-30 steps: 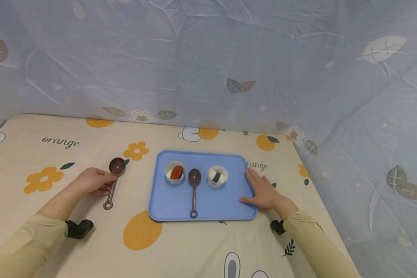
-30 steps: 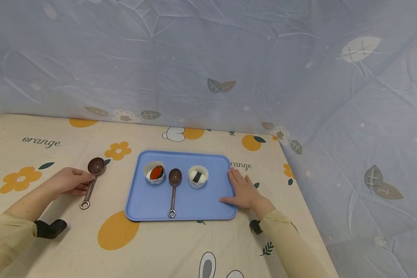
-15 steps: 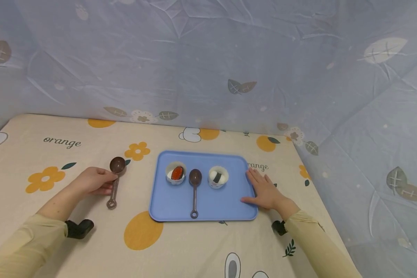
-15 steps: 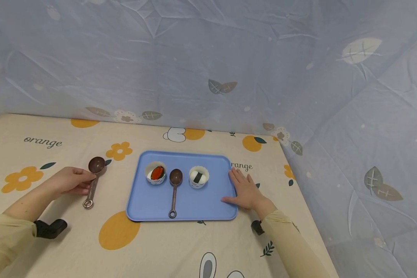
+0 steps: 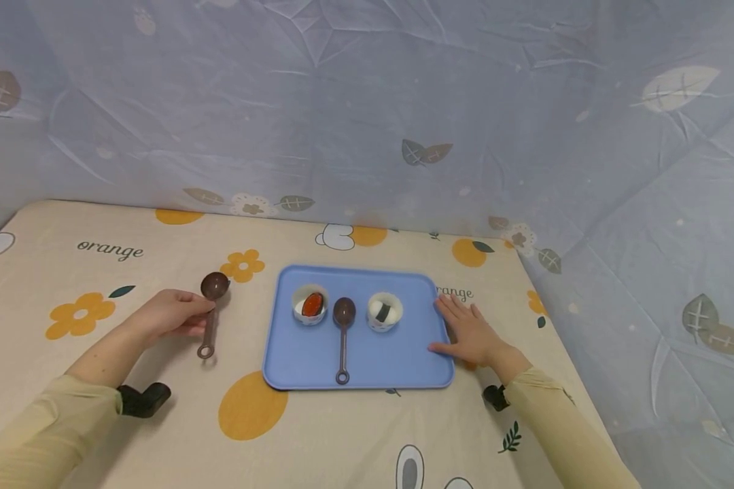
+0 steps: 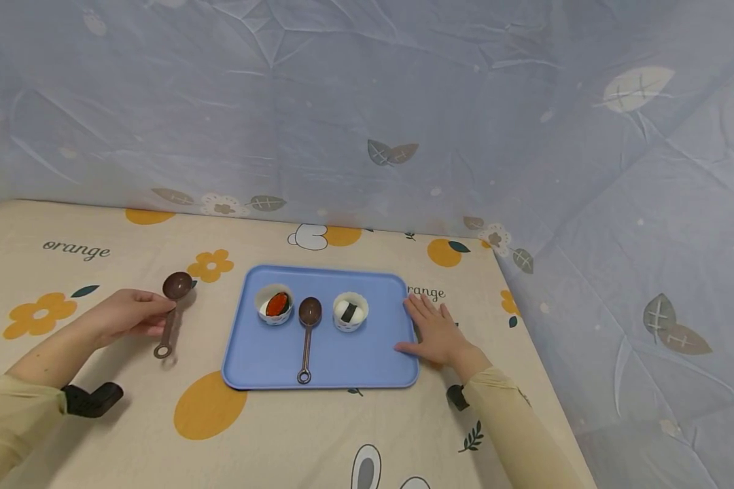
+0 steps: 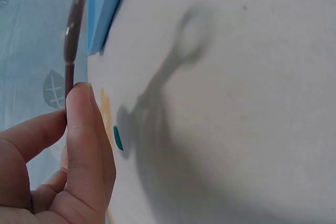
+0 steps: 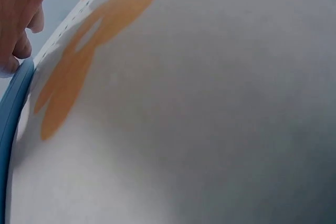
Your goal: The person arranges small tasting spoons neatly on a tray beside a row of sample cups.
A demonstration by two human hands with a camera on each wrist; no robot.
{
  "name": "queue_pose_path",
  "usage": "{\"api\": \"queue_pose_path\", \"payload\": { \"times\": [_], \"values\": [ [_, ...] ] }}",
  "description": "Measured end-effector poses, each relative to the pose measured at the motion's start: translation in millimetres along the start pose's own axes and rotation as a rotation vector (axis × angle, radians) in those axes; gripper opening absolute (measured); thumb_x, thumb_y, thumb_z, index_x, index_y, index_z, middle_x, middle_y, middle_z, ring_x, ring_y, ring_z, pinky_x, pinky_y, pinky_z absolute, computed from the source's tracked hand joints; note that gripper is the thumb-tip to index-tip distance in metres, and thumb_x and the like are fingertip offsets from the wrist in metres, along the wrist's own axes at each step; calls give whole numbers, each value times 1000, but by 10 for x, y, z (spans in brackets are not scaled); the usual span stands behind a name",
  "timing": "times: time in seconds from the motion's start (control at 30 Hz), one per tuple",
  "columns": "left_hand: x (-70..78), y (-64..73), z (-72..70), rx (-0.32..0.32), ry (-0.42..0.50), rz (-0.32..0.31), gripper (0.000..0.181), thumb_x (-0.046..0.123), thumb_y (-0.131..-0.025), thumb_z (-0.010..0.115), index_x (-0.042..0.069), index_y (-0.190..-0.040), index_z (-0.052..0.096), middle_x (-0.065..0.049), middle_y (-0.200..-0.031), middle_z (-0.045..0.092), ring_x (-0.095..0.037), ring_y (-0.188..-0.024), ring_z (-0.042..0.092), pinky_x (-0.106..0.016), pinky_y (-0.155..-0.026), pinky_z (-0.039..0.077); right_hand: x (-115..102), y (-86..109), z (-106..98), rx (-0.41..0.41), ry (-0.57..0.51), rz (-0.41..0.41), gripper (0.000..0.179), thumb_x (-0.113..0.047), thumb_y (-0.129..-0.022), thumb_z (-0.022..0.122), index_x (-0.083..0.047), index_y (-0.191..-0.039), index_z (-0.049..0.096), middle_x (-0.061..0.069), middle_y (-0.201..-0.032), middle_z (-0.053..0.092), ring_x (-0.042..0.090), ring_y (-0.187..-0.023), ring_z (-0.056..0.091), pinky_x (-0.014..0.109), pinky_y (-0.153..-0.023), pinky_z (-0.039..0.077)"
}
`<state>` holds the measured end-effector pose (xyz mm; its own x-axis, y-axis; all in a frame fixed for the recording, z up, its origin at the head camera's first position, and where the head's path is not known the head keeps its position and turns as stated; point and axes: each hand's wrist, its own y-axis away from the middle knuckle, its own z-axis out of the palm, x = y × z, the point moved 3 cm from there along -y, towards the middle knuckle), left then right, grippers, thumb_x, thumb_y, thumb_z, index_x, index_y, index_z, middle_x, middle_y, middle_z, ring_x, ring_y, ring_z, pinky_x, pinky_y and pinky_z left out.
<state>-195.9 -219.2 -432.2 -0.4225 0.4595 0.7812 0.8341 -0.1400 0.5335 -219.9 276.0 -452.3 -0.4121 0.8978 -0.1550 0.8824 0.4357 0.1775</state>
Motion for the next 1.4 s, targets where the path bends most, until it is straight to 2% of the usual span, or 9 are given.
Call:
{"api": "queue_pose_path", "payload": {
  "times": [0.3, 0.63, 0.83, 1.13, 1.4],
  "values": [
    [95, -11, 32, -24, 45, 48, 46, 22, -96, 47, -15, -124, 42, 7, -78, 59, -1, -70, 59, -17, -67, 57, 16, 7, -13, 3, 28, -14, 88, -56, -83, 57, -9, -148, 19, 12, -156, 18, 36, -144, 12, 62, -115, 12],
    [192, -19, 69, -37, 65, 56, 47, 22, -97, 46, -14, -127, 41, 8, -79, 59, 0, -70, 59, -17, -69, 57, 41, -7, 6, 13, 41, -35, 86, -56, -84, 56, -11, -148, 21, 9, -156, 19, 37, -144, 13, 63, -114, 13],
    [274, 1, 105, -54, 82, 67, 47, 21, -97, 46, -14, -127, 39, 8, -79, 59, 0, -70, 59, -17, -70, 57, 56, -17, 21, 6, 8, -24, 87, -57, -83, 57, -12, -148, 21, 9, -156, 19, 36, -144, 13, 63, -114, 11],
    [324, -16, 131, -66, 102, 51, 46, 22, -97, 47, -11, -127, 41, 8, -79, 59, 0, -71, 60, -19, -72, 58, 22, -3, 2, 4, 15, -31, 86, -55, -83, 57, -10, -148, 21, 10, -156, 18, 37, -144, 12, 63, -115, 11],
    [384, -9, 183, -75, 138, 103, 46, 21, -96, 47, -14, -126, 41, 10, -76, 60, 1, -69, 61, -17, -69, 57, 8, 4, -2, 3, 18, -32, 86, -54, -84, 57, -9, -148, 21, 10, -156, 18, 37, -144, 12, 63, -115, 11]
  ]
}}
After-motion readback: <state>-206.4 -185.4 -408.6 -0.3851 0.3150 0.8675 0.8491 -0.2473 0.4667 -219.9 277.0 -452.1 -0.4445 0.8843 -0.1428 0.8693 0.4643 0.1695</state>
